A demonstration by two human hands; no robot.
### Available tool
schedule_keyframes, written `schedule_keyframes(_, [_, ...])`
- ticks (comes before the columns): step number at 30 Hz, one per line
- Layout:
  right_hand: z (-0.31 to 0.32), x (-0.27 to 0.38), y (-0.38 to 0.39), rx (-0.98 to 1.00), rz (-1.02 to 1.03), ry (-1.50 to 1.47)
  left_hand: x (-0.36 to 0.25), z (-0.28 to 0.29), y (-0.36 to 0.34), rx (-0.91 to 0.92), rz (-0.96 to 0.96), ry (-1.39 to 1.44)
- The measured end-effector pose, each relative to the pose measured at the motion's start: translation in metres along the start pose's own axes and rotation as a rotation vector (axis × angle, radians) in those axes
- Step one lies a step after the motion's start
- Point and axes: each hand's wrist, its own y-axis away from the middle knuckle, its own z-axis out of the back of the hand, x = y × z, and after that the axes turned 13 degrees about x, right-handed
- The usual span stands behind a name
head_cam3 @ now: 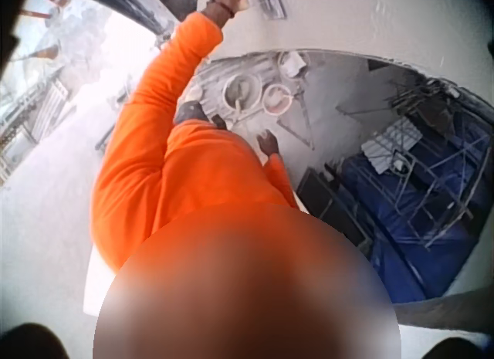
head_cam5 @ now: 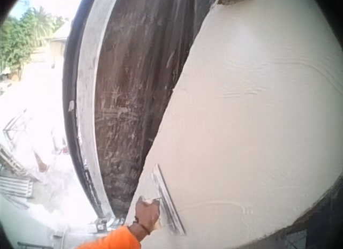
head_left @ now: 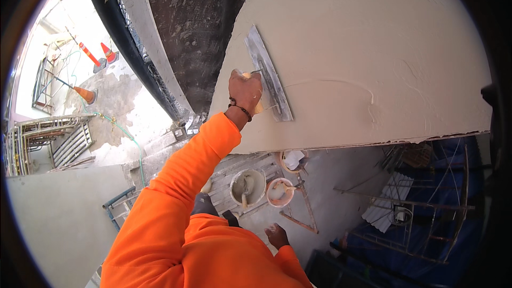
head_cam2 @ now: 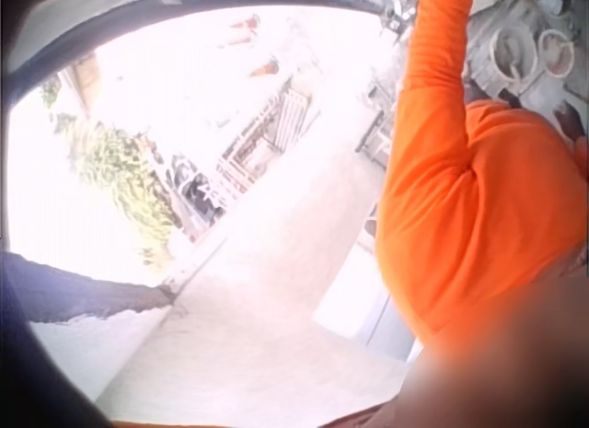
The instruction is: The person scoops plaster from a bucket with a trowel and applies it to a wall section using a trowel. They smooth the surface repeatedly, then move to a different wall area and continue applying and smoothing plaster.
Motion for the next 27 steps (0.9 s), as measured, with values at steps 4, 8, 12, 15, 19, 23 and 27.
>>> schedule_keyframes(4, [0.01,0.014,-0.008,0.026,0.107,0.0,-0.034,-0.021,0.046,0.058,-0.057,0.03])
schedule_keyframes(8, [0.011,0.015,-0.012,0.049,0.113,0.042,-0.076,-0.045,0.097,0.075,-0.229,-0.076])
schedule_keyframes(12, [0.008,0.001,-0.009,0.039,0.102,0.193,-0.113,-0.067,0.152,0.128,-0.416,-0.164])
schedule_keyframes(15, [0.007,-0.016,-0.002,0.066,0.077,0.158,-0.132,-0.085,0.195,0.188,-0.513,-0.252])
schedule_keyframes(19, [0.01,-0.04,0.01,0.05,0.105,0.192,-0.144,-0.105,0.244,0.283,-0.741,-0.307])
schedule_keyframes(23, [0.018,-0.062,0.023,0.021,0.074,0.184,-0.142,-0.112,0.289,0.347,-0.955,-0.294])
schedule_keyframes(27, [0.027,-0.092,0.03,-0.057,0.027,0.2,-0.121,-0.095,0.298,0.414,-0.811,-0.218])
